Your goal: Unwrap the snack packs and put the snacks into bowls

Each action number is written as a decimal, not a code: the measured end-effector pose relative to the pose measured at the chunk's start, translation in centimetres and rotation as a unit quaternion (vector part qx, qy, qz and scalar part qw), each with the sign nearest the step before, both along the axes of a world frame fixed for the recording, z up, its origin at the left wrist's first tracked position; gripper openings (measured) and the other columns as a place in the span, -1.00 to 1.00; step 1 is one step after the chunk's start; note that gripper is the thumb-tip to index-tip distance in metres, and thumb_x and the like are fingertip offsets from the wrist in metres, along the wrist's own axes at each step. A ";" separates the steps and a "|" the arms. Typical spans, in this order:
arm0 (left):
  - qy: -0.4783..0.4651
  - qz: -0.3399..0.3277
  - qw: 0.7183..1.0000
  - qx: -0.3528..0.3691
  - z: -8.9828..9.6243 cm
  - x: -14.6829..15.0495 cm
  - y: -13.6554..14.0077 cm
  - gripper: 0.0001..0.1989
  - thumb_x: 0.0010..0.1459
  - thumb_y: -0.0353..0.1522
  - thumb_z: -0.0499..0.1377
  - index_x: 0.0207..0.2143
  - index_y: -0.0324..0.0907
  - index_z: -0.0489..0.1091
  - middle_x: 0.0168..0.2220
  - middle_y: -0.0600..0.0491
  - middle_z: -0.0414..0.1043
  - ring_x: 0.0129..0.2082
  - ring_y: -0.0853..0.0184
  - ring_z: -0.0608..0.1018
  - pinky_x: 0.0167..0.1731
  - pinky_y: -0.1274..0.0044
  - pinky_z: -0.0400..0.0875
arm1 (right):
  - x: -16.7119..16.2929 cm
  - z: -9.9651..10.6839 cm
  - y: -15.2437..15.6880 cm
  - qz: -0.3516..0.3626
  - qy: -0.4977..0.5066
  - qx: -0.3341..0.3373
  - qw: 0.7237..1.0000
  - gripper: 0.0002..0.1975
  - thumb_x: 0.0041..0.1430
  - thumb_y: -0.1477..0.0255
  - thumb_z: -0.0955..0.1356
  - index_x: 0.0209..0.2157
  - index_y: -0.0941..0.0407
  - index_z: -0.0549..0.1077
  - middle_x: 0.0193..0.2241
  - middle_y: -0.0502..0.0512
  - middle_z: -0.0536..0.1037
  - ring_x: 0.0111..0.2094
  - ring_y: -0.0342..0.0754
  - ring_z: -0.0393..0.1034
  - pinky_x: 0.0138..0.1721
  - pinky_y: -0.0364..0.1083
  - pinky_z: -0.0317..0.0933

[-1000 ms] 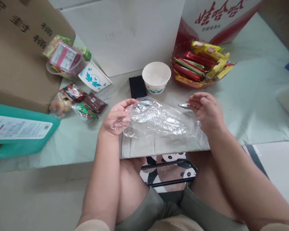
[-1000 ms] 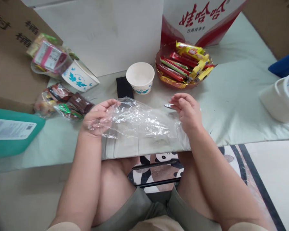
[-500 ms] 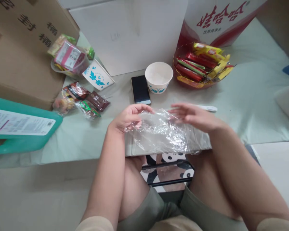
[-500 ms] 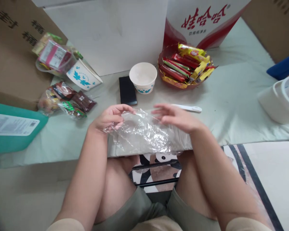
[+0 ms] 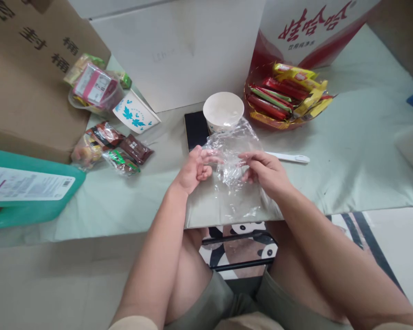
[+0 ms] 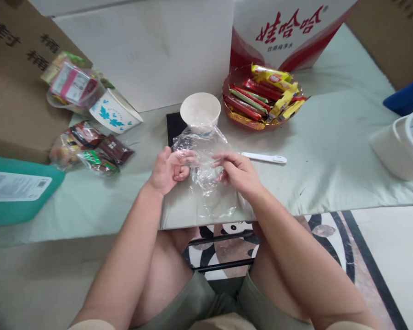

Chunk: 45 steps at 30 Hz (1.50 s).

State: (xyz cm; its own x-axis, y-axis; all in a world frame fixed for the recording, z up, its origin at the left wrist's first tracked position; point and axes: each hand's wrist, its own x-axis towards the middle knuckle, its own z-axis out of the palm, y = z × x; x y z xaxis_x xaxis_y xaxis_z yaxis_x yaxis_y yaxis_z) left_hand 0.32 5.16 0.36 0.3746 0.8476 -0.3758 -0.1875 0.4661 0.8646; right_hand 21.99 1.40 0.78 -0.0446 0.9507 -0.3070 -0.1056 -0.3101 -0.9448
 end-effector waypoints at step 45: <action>-0.066 0.019 0.996 0.061 0.9 0.6 -1.1 -0.79 -0.10 -0.32 0.43 -0.49 -0.16 0.45 -0.63 0.17 0.40 -0.68 0.47 0.43 -0.67 0.63 0.28 | 0.0 -1.2 -0.3 -0.020 0.015 0.061 0.998 -0.77 0.12 0.14 0.39 -0.35 0.00 0.47 -0.43 0.00 0.59 -0.55 -0.13 0.38 -0.45 -0.07 0.29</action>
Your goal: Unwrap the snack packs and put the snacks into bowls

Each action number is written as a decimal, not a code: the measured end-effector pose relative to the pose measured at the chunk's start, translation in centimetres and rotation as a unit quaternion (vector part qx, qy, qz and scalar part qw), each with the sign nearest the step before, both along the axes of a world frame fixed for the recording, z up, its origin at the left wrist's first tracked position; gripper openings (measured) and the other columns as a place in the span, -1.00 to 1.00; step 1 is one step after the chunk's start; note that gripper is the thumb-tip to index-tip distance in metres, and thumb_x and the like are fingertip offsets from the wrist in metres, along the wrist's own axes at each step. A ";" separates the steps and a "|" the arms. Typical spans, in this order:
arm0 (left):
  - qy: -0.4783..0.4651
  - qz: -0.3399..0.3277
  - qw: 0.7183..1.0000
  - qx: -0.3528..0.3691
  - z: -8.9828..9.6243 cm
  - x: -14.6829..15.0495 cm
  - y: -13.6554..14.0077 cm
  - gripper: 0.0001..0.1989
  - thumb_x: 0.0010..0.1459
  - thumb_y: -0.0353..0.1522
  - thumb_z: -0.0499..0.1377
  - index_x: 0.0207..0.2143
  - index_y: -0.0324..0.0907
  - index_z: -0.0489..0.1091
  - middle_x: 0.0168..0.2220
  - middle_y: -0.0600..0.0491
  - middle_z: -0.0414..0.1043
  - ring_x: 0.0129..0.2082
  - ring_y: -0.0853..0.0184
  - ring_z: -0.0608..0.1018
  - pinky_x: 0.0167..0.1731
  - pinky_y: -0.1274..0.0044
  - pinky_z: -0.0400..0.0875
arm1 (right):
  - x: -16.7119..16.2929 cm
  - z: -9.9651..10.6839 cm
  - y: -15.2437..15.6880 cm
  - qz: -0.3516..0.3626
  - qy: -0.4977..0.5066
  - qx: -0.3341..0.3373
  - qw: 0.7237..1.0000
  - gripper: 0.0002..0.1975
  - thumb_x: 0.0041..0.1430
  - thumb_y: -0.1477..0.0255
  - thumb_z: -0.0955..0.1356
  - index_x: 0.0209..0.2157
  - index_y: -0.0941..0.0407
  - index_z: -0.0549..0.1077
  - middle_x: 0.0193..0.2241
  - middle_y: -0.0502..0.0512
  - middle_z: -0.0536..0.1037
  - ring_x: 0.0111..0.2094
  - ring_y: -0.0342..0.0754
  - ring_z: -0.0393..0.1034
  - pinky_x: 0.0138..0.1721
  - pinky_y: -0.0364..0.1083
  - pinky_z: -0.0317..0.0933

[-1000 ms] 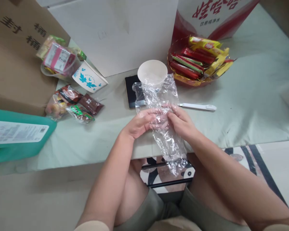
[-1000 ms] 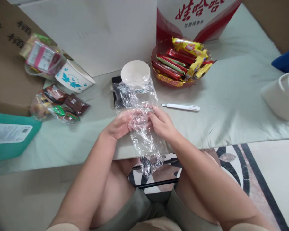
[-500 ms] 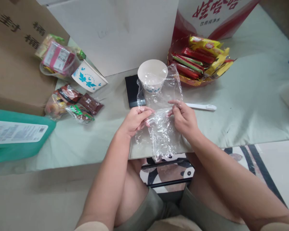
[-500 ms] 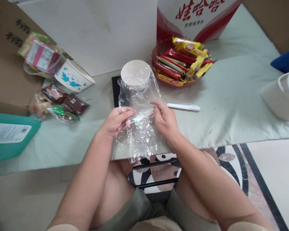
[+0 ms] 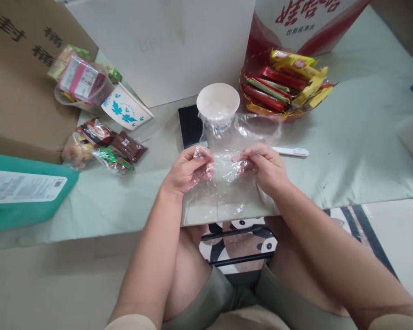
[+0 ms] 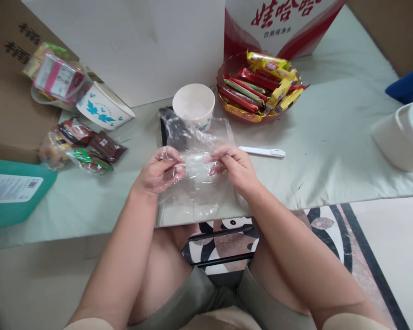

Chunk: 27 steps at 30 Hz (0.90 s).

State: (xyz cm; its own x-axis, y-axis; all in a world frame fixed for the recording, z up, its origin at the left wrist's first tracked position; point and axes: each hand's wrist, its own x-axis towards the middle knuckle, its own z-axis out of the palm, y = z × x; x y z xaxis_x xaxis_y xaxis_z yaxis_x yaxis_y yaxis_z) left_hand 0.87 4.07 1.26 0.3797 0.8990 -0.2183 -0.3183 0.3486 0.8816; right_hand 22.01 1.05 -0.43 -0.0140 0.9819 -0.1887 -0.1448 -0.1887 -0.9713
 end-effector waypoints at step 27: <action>0.020 0.048 0.999 0.006 0.4 -0.5 0.6 -0.58 -0.22 -0.42 0.42 -0.29 -0.11 0.32 -0.26 0.17 0.39 -0.33 0.39 0.60 -0.30 0.52 0.56 | 0.5 -0.4 0.2 0.030 -0.104 0.024 0.994 -0.52 0.00 0.28 0.48 -0.04 0.02 0.35 -0.32 0.00 0.55 -0.33 -0.08 0.43 -0.25 -0.04 0.33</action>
